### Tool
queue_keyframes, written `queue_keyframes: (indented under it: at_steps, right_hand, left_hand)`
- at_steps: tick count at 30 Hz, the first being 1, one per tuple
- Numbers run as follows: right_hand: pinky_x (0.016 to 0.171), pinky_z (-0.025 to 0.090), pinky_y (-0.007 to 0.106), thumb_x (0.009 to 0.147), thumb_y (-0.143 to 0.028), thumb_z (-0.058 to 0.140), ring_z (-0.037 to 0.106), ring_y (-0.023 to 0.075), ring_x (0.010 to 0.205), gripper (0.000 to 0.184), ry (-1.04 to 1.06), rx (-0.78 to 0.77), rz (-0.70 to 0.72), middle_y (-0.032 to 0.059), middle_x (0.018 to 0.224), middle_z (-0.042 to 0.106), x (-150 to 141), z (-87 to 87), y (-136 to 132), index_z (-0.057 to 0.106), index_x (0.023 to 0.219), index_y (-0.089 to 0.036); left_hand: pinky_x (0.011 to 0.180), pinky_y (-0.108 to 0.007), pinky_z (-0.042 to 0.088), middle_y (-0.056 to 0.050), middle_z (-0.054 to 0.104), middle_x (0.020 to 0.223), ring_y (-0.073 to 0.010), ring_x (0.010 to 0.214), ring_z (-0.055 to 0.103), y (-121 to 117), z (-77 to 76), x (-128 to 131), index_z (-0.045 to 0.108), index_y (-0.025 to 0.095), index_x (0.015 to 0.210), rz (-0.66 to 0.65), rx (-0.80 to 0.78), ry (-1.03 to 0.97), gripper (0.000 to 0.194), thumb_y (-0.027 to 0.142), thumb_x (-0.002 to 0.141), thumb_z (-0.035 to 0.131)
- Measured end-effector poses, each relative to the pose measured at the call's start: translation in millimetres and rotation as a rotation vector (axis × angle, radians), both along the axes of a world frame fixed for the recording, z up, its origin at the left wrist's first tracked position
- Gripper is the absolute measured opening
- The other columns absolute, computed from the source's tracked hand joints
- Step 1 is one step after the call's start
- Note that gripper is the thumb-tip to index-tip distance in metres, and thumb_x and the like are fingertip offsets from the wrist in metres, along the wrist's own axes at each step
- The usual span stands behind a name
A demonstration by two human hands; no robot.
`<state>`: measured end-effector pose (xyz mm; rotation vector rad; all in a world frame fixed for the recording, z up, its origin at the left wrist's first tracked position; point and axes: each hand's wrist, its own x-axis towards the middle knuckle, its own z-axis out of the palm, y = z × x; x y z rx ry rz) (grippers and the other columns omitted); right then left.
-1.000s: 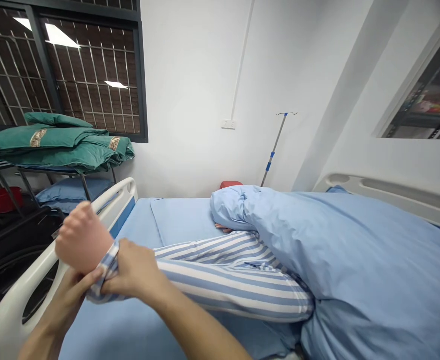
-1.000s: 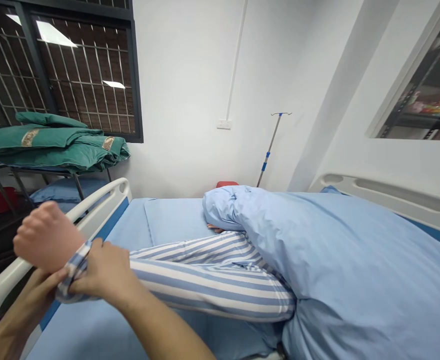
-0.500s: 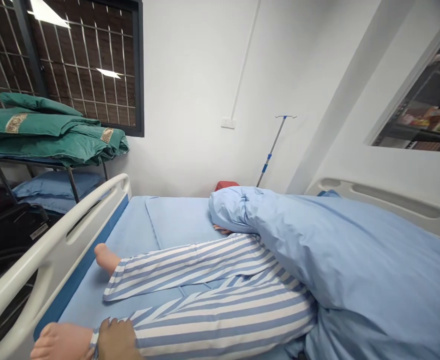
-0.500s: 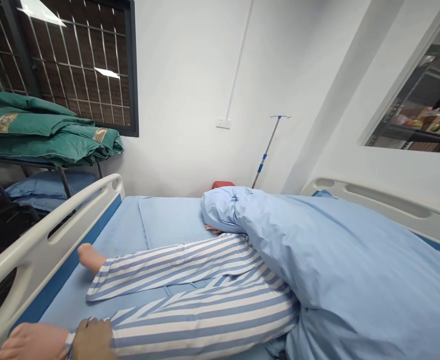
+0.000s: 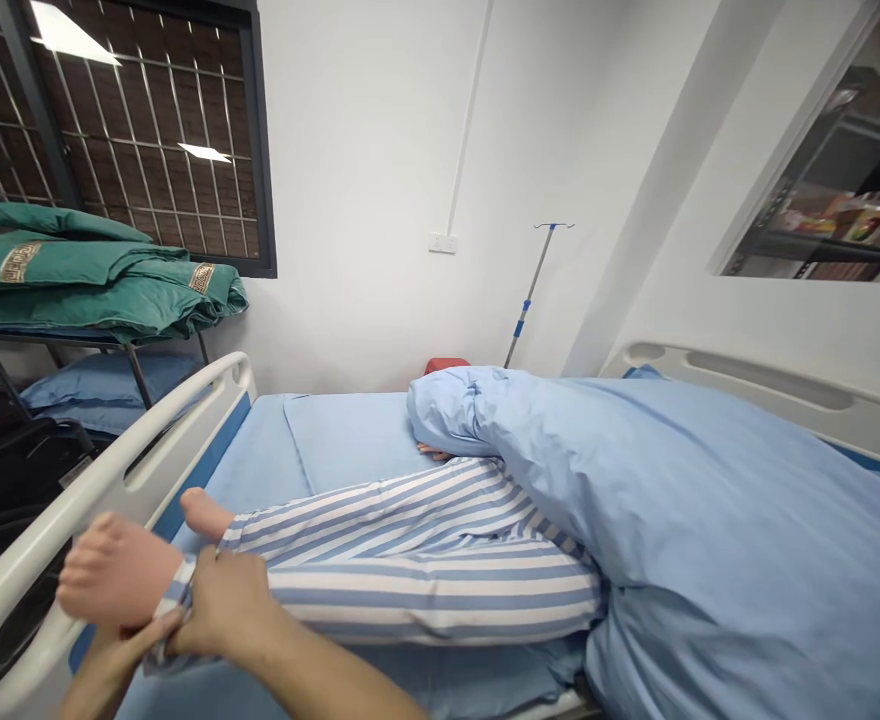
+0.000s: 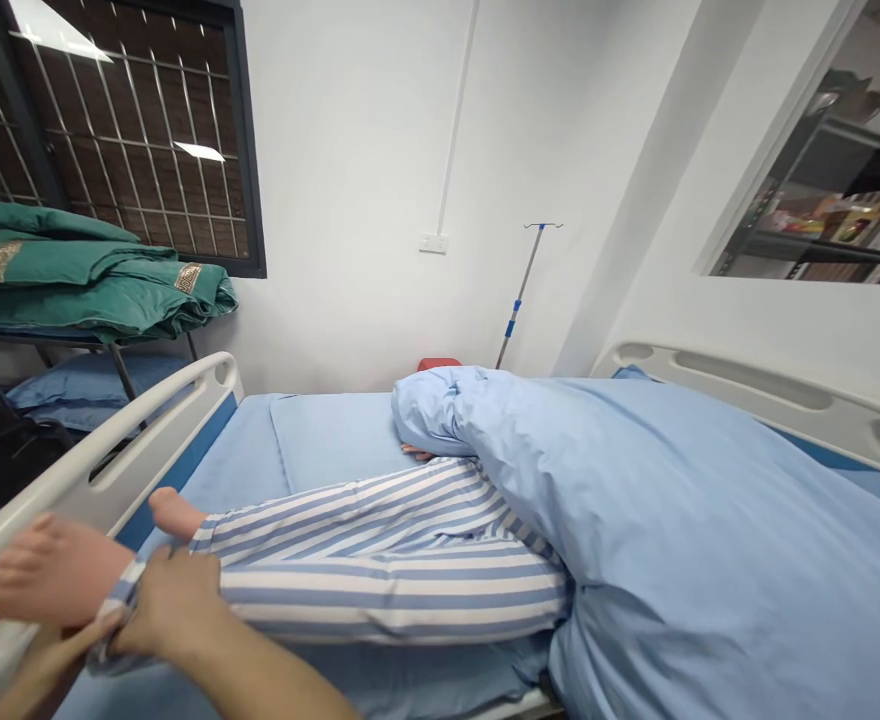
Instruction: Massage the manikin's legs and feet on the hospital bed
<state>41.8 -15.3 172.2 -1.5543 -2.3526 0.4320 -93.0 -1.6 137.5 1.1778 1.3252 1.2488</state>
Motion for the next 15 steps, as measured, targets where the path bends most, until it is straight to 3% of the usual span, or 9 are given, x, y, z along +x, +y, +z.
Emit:
queue_keyframes:
  at_steps: [2, 3, 5, 8, 10, 12, 15]
  right_hand:
    - [0.063, 0.050, 0.038, 0.050, -0.054, 0.064, 0.062, 0.0281, 0.082, 0.074, 0.057, 0.087, -0.010, 0.0106, 0.095, 0.063, 18, 37.7, 2, 0.047, 0.110, -0.014]
    - [0.062, 0.050, 0.038, 0.051, -0.054, 0.064, 0.062, 0.0278, 0.080, 0.073, 0.066, 0.102, -0.032, 0.0098, 0.093, 0.063, 29, 59.6, 1, 0.047, 0.109, -0.014]
    - [0.058, 0.048, 0.033, 0.055, -0.054, 0.061, 0.061, 0.0252, 0.077, 0.064, 0.110, 0.137, -0.060, 0.0073, 0.091, 0.062, 53, 105.3, -6, 0.048, 0.104, -0.015]
    - [0.057, 0.045, 0.024, 0.060, -0.050, 0.061, 0.060, 0.0180, 0.072, 0.051, 0.196, 0.207, -0.060, 0.0014, 0.084, 0.061, 93, 165.8, -26, 0.049, 0.098, -0.017]
    - [0.057, 0.043, 0.022, 0.063, -0.046, 0.060, 0.059, 0.0151, 0.070, 0.044, 0.246, 0.275, -0.056, -0.0023, 0.080, 0.059, 118, 195.8, -40, 0.050, 0.095, -0.019]
    - [0.061, 0.044, 0.024, 0.065, -0.043, 0.059, 0.058, 0.0156, 0.074, 0.043, 0.300, 0.326, -0.089, -0.0022, 0.082, 0.059, 138, 216.9, -51, 0.049, 0.098, -0.018]
    - [0.066, 0.045, 0.026, 0.067, -0.039, 0.057, 0.057, 0.0162, 0.080, 0.044, 0.362, 0.354, -0.093, -0.0012, 0.088, 0.058, 155, 232.2, -61, 0.049, 0.104, -0.016]
  left_hand:
    - [0.086, -0.044, 0.049, 0.004, 0.069, 0.086, -0.0356, 0.103, 0.055, -5, 35.5, 6, 0.055, 0.029, 0.107, -0.064, 0.061, 0.054, 0.068, 0.039, 0.043, 0.075]
    - [0.083, -0.042, 0.051, 0.001, 0.069, 0.088, -0.0337, 0.099, 0.058, -8, 57.8, 13, 0.056, 0.023, 0.105, -0.136, 0.072, 0.125, 0.064, 0.036, 0.045, 0.076]
    - [0.068, -0.037, 0.054, -0.002, 0.069, 0.082, -0.0301, 0.086, 0.061, -15, 108.7, 35, 0.058, 0.015, 0.097, -0.161, 0.181, 0.232, 0.055, 0.037, 0.050, 0.076]
    - [0.054, -0.027, 0.051, -0.002, 0.067, 0.080, -0.0207, 0.073, 0.062, -28, 184.9, 78, 0.057, 0.012, 0.096, -0.176, 0.399, 0.295, 0.051, 0.040, 0.057, 0.072]
    - [0.053, -0.023, 0.049, -0.002, 0.065, 0.086, -0.0169, 0.074, 0.060, -37, 224.5, 106, 0.055, 0.014, 0.104, -0.162, 0.550, 0.357, 0.057, 0.041, 0.057, 0.072]
    - [0.054, -0.022, 0.048, -0.003, 0.063, 0.091, -0.0167, 0.077, 0.060, -43, 250.9, 128, 0.053, 0.014, 0.109, -0.116, 0.664, 0.449, 0.063, 0.045, 0.058, 0.071]
    - [0.059, -0.026, 0.048, -0.004, 0.061, 0.091, -0.0175, 0.078, 0.060, -46, 266.3, 143, 0.050, 0.013, 0.113, -0.126, 0.732, 0.511, 0.066, 0.048, 0.061, 0.067]
